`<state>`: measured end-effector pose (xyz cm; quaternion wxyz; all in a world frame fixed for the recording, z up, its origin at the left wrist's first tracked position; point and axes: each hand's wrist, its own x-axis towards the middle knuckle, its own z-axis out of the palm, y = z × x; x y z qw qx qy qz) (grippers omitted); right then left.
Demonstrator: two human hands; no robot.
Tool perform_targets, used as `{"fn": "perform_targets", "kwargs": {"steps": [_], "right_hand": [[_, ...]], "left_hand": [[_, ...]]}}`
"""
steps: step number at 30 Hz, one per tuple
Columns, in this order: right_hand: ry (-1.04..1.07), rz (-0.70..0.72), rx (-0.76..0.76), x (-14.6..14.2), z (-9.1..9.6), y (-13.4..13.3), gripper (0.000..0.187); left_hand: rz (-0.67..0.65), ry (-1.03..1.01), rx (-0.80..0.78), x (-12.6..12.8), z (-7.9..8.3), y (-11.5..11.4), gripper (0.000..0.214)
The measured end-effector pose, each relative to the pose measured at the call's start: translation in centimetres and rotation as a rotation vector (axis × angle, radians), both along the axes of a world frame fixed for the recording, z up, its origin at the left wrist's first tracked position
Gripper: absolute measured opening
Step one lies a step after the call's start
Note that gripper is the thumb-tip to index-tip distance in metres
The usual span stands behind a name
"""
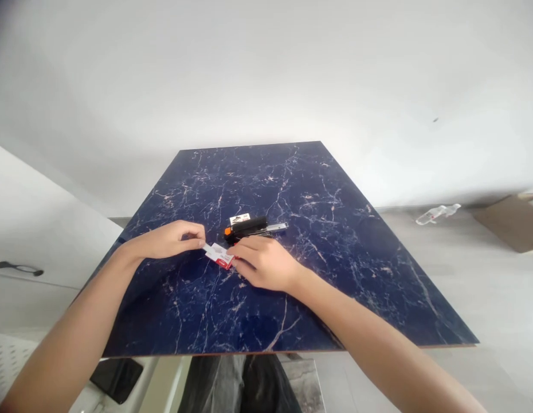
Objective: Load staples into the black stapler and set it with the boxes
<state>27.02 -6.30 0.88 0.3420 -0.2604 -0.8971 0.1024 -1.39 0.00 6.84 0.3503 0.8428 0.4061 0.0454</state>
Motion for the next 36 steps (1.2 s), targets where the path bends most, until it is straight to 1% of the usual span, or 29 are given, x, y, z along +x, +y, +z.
{"fn": "perform_targets", "kwargs": {"steps": [2,4,5,7,9,11,13,16,18,20,22,24,26,28,31,34,36], "right_hand": [[0.058,-0.03,0.056,-0.4,0.2,-0.6,0.026],[0.1,-0.092,0.116,-0.5,0.5,-1.1,0.03],[0.107,-0.124,0.144,-0.4,0.7,-1.2,0.032],[0.083,-0.168,0.196,0.0,1.1,-1.1,0.03],[0.02,-0.176,0.235,0.6,1.6,-0.9,0.025],[-0.035,-0.156,0.257,1.1,1.9,-0.6,0.02],[-0.04,-0.147,0.263,1.4,2.1,-0.4,0.019],[-0.017,-0.17,0.266,1.5,2.1,-0.1,0.019],[-0.028,-0.153,0.26,1.6,2.0,0.1,0.02],[-0.047,-0.123,0.23,1.9,2.0,0.5,0.022],[-0.043,-0.112,0.178,2.7,2.1,1.2,0.024],[-0.007,-0.156,0.117,4.2,2.4,2.1,0.025],[0.026,-0.258,0.047,6.0,2.9,3.2,0.026],[-0.003,-0.357,-0.036,7.9,3.2,4.2,0.027],[-0.12,-0.414,-0.137,9.8,3.1,5.5,0.029],[-0.195,-0.403,-0.2,10.1,2.3,5.9,0.03],[-0.214,-0.358,-0.216,9.6,1.9,5.9,0.029]], "left_hand": [[0.101,-0.207,0.075,1.2,-0.4,-0.4,0.031],[0.223,-0.404,0.162,2.7,-1.4,-0.9,0.03],[0.273,-0.467,0.19,3.6,-2.1,-1.2,0.029],[0.336,-0.533,0.205,5.1,-3.4,-2.0,0.027],[0.354,-0.571,0.206,6.4,-4.5,-2.8,0.026],[0.356,-0.605,0.212,7.3,-5.1,-3.5,0.025],[0.354,-0.637,0.204,7.9,-5.3,-4.0,0.025],[0.359,-0.668,0.187,8.4,-5.5,-4.3,0.024],[0.368,-0.669,0.191,8.6,-5.7,-4.3,0.023],[0.38,-0.655,0.242,8.8,-6.0,-4.5,0.022],[0.382,-0.642,0.346,8.9,-6.1,-4.7,0.02],[0.386,-0.638,0.453,8.9,-6.2,-4.8,0.018],[0.382,-0.631,0.513,8.6,-6.2,-4.7,0.017],[0.392,-0.613,0.543,8.3,-6.2,-4.4,0.018],[0.437,-0.578,0.573,7.7,-6.1,-3.8,0.02],[0.458,-0.56,0.572,7.5,-6.3,-3.5,0.02],[0.464,-0.574,0.573,7.4,-6.5,-3.4,0.012]]}}
